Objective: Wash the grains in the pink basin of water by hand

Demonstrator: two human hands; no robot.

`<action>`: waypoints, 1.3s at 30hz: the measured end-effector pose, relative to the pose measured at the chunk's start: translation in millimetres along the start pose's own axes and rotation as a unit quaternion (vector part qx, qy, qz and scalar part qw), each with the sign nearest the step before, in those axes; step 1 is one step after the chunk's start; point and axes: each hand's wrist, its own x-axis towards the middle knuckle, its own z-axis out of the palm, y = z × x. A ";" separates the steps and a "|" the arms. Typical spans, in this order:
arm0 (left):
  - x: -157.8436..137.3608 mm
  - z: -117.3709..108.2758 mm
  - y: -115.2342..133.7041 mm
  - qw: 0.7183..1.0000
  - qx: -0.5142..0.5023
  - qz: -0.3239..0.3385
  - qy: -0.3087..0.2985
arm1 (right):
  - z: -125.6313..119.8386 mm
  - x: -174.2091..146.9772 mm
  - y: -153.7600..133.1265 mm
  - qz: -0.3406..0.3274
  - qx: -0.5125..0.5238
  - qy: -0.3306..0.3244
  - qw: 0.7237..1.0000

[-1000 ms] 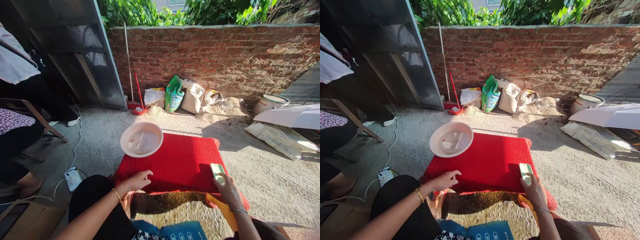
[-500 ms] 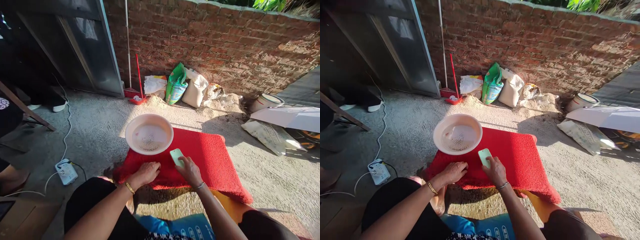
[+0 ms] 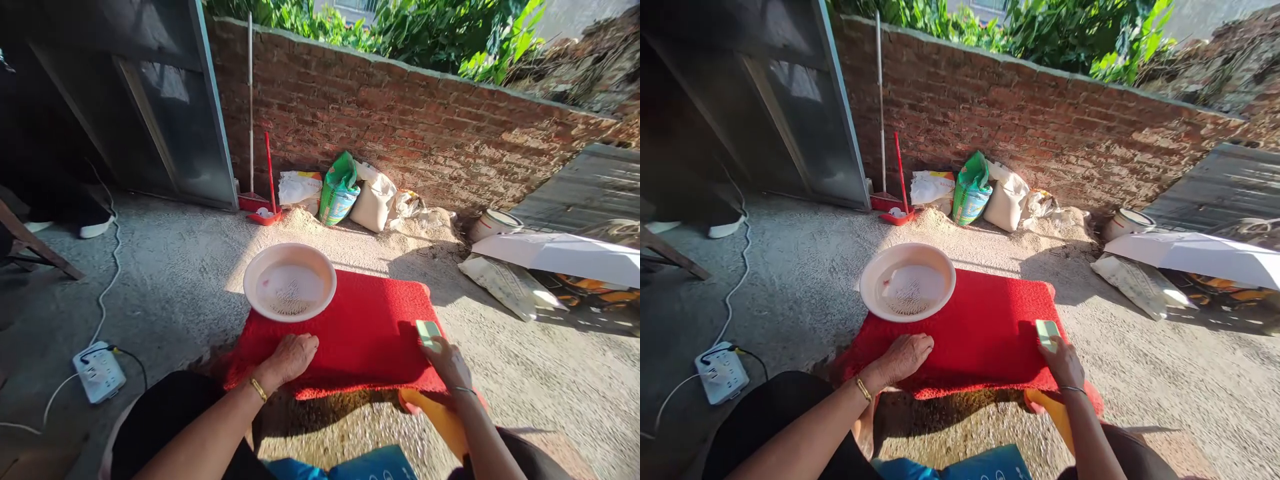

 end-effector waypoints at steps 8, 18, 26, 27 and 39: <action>15.7 20.5 -8.7 0.984 0.006 0.114 0.139 | 0.9 17.5 2.8 -0.002 0.041 0.041 0.998; 21.0 52.8 -17.0 0.990 0.003 0.109 0.094 | 46.2 7.4 -225.3 -0.192 0.064 -0.015 0.979; 22.9 37.3 -5.1 0.993 -0.015 0.094 0.073 | 26.8 60.1 -157.3 -0.153 0.025 -0.022 0.988; 22.5 37.1 -4.6 0.993 -0.015 0.094 0.075 | 18.1 71.5 -132.2 -0.119 0.021 -0.012 0.993; 19.8 38.3 -7.8 0.993 -0.016 0.088 0.078 | -6.1 87.4 -94.3 -0.032 0.033 0.068 0.997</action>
